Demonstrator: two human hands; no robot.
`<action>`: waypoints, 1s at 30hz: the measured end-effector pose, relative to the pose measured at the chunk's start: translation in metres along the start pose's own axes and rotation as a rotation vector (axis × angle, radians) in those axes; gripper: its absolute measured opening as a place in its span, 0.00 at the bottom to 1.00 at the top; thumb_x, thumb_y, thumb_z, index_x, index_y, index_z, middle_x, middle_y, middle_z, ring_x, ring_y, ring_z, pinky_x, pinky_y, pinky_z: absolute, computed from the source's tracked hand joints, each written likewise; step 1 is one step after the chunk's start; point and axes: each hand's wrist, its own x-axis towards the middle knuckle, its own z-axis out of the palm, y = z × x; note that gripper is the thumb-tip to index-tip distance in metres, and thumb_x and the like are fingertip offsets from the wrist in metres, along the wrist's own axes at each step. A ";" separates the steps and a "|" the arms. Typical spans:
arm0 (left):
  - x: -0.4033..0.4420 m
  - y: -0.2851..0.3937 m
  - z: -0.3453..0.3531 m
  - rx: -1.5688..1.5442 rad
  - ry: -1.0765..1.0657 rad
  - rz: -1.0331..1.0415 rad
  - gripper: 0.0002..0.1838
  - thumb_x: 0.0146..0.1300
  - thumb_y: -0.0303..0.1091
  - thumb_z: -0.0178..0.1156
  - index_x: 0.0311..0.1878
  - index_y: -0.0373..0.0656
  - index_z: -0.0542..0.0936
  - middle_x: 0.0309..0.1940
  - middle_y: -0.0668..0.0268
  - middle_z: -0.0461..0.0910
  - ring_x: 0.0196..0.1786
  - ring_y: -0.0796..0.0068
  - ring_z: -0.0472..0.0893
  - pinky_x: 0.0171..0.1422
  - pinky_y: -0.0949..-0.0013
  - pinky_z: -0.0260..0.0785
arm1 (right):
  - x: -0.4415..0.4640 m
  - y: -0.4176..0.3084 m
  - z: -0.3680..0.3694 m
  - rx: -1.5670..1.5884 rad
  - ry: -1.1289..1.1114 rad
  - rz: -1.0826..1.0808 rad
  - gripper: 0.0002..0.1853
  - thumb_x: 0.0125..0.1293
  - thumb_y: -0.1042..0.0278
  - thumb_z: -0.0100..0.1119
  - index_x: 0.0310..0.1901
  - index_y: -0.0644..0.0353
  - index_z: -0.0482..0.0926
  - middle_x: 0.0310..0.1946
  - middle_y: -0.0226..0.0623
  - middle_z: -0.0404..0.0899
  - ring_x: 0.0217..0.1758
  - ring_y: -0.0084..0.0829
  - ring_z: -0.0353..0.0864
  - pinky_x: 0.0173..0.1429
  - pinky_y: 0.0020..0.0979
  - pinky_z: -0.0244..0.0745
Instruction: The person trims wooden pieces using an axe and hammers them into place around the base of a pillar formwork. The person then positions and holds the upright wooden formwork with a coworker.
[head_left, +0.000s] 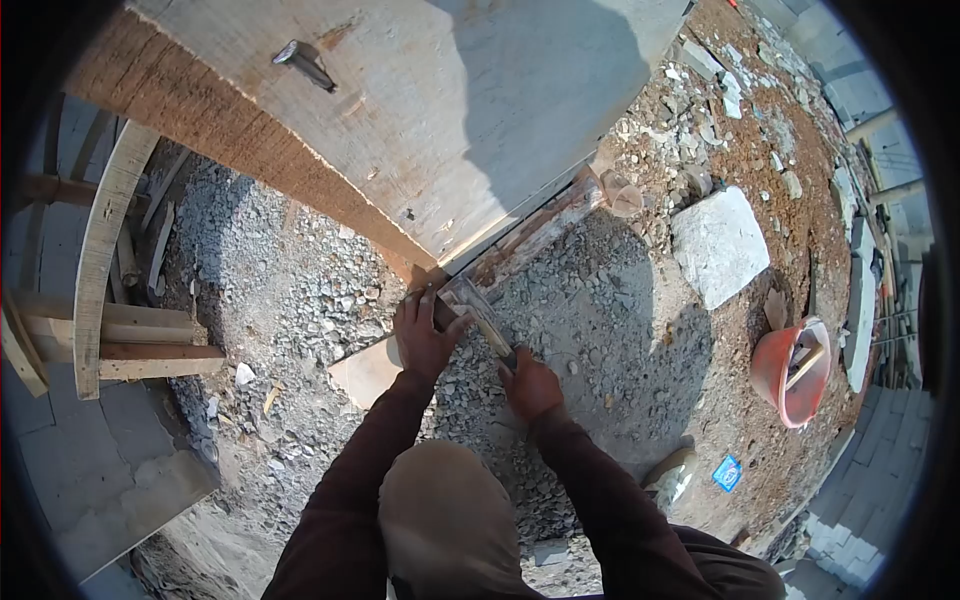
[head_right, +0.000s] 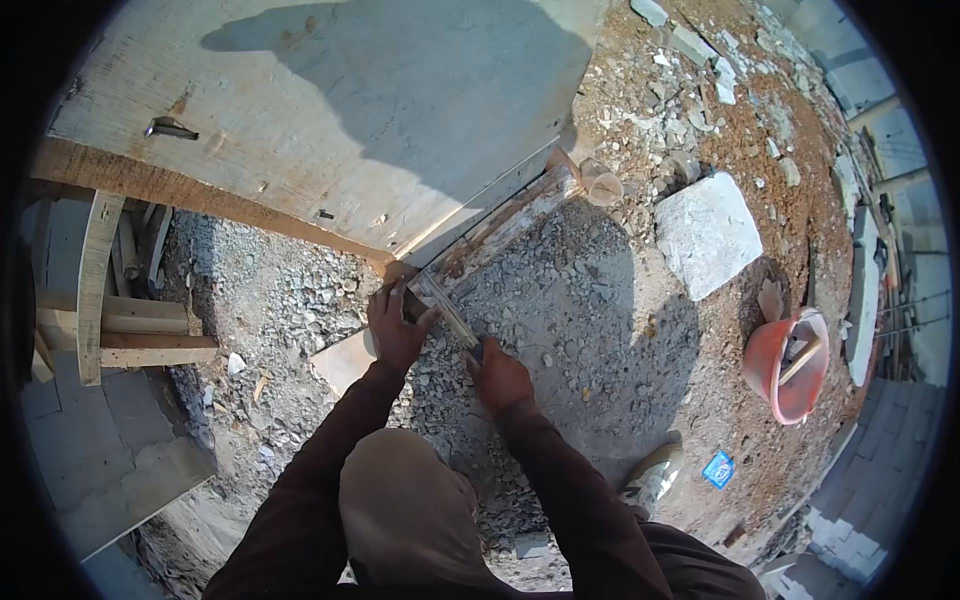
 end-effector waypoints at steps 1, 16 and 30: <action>0.008 0.000 -0.001 -0.008 0.001 0.016 0.42 0.45 0.50 0.80 0.60 0.35 0.77 0.54 0.51 0.76 0.57 0.49 0.74 0.62 0.49 0.66 | 0.009 -0.006 -0.008 0.031 0.048 -0.018 0.19 0.72 0.51 0.57 0.48 0.60 0.73 0.32 0.51 0.83 0.38 0.56 0.84 0.41 0.51 0.77; 0.001 0.004 0.003 -0.004 0.040 -0.009 0.43 0.46 0.48 0.80 0.62 0.34 0.75 0.55 0.50 0.75 0.58 0.47 0.73 0.63 0.49 0.66 | -0.037 -0.010 -0.061 0.228 0.287 -0.230 0.16 0.72 0.58 0.57 0.49 0.62 0.72 0.29 0.48 0.81 0.31 0.52 0.83 0.36 0.44 0.78; -0.002 0.002 0.004 0.001 0.024 -0.002 0.43 0.45 0.50 0.80 0.61 0.35 0.76 0.54 0.50 0.75 0.56 0.47 0.73 0.63 0.49 0.66 | -0.033 0.008 -0.053 0.419 0.397 -0.571 0.17 0.70 0.56 0.61 0.49 0.60 0.71 0.33 0.53 0.84 0.38 0.55 0.85 0.41 0.52 0.79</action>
